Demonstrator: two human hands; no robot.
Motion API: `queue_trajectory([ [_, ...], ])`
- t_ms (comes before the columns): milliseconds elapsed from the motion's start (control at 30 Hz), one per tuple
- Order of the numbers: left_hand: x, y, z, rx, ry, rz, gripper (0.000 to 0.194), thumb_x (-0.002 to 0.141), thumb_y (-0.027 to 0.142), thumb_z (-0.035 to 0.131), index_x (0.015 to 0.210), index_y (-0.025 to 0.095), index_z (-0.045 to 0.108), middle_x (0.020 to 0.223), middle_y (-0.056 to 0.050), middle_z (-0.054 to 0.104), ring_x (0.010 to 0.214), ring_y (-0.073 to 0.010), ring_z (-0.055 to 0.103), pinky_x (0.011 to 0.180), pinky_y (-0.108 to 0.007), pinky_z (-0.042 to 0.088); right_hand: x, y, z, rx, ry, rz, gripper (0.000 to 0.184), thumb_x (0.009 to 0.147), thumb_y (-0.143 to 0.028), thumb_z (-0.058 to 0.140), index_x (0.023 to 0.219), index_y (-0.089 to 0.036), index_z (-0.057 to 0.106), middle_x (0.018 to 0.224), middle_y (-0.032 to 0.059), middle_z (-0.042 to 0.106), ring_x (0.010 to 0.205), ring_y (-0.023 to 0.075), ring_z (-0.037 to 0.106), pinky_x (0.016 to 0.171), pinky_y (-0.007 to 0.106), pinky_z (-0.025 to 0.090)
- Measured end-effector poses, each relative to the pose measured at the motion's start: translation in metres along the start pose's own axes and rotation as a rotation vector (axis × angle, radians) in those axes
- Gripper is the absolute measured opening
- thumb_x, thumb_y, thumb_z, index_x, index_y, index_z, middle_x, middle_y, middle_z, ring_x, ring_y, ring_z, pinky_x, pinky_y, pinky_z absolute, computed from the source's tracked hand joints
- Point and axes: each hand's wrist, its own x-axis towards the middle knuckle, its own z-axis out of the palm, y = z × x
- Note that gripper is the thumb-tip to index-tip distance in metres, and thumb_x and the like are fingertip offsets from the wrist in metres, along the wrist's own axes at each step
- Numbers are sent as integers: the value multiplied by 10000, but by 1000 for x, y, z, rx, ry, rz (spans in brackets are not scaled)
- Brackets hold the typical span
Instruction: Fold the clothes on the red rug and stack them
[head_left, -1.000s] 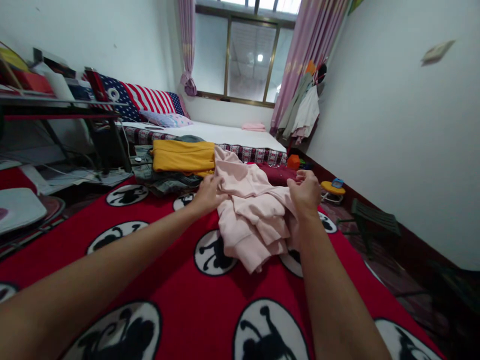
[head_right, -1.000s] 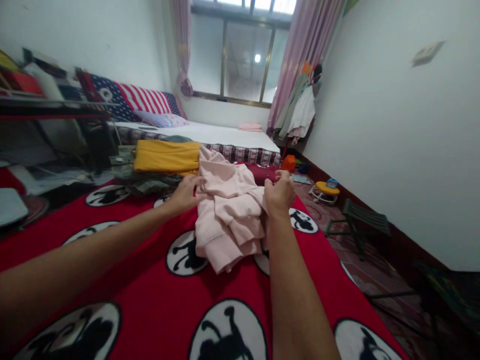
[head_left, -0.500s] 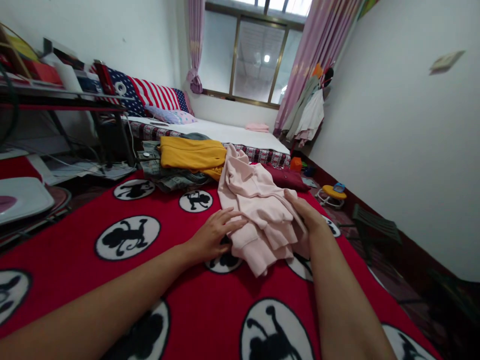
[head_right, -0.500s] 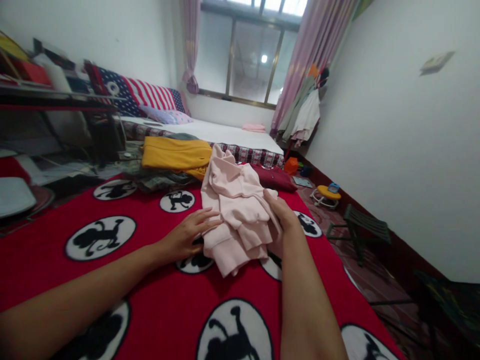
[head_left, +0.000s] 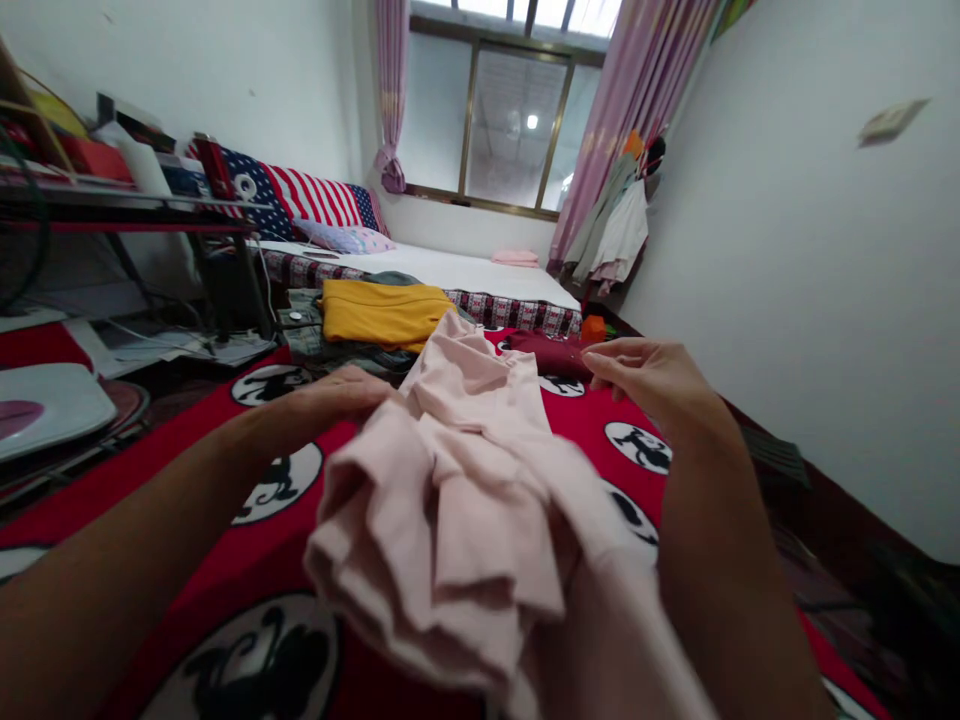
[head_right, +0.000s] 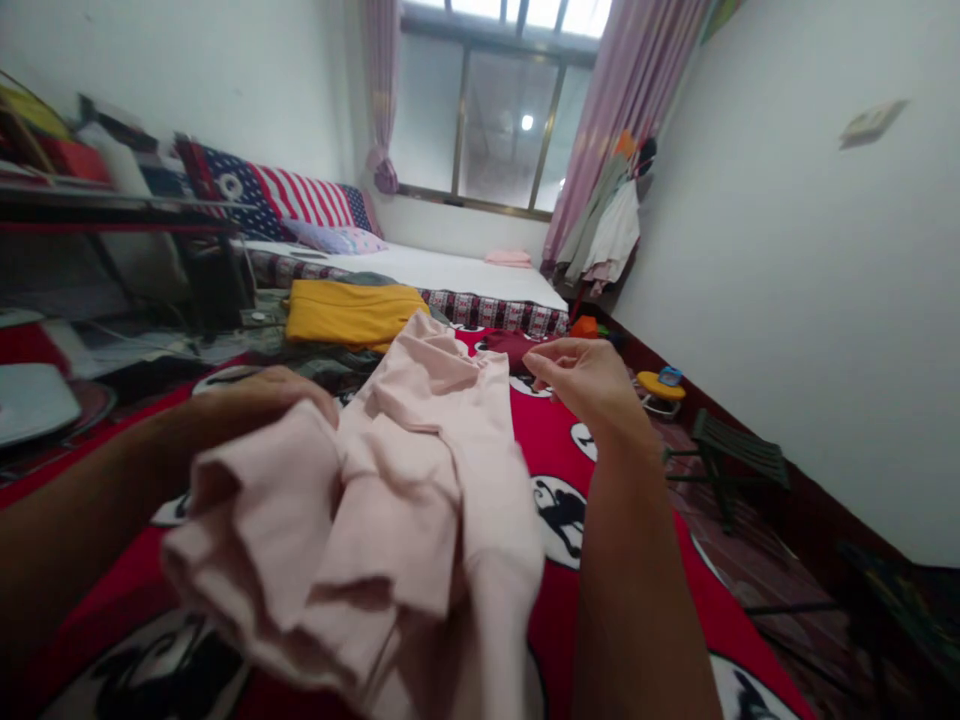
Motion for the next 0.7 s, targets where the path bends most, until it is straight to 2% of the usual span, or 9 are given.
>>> queue_trajectory([
  [67,5,-2,-5,22,-398,-194,549,786,608,539,851,95,724,758,-98,717,640,-208,654,579,-266,502,2,0,9,-47,57,-45,299,761,-405,701,889,-140,755,624,45,676,507,122,560,470,224,419],
  [133,18,-12,-1,115,-596,-316,468,777,533,601,973,125,721,887,-113,735,721,-228,682,630,-283,527,6,2,27,-67,8,-99,273,780,-383,686,892,-143,751,635,44,677,509,123,568,479,227,423],
  [200,37,-29,11,307,-448,-257,329,771,390,618,961,143,722,901,-92,733,795,-238,683,699,-297,534,9,6,53,-80,-77,-147,239,773,-348,697,890,-146,749,687,55,694,547,135,596,504,235,445],
  [267,55,-53,29,505,-150,-89,255,756,246,560,913,140,730,907,-81,729,897,-253,664,813,-327,523,8,11,83,-76,-140,-190,220,745,-286,719,918,-152,745,830,77,724,618,147,624,555,251,480],
  [333,68,-77,48,560,156,69,351,739,150,484,994,130,724,1042,-98,716,1039,-259,626,947,-362,477,4,18,115,-8,-190,-235,300,710,-228,734,1004,-170,728,1015,86,717,700,153,635,611,266,506],
  [400,74,-97,62,485,350,160,457,762,137,437,1152,122,675,1207,-113,664,1150,-248,583,1031,-387,431,-4,26,146,103,-265,-258,402,674,-201,747,1074,-197,707,1098,69,691,762,158,637,650,273,520],
  [567,72,-117,70,284,519,192,455,857,249,409,1242,115,612,1294,-126,614,1229,-247,543,1101,-432,382,-17,40,195,369,-414,-163,187,574,-143,738,757,-175,712,720,-5,662,684,167,619,614,268,514],
  [633,70,-117,69,286,576,198,429,868,270,418,1216,118,617,1268,-133,617,1214,-245,548,1088,-431,397,-12,38,192,497,-363,-141,130,573,-148,716,694,-182,685,688,-1,659,696,178,625,637,286,526],
  [700,69,-115,68,295,604,197,418,876,306,443,1217,126,604,1253,-141,602,1164,-243,573,1024,-420,458,1,39,172,644,-123,-101,139,635,-208,681,773,-192,676,778,23,683,771,185,637,698,308,540],
])
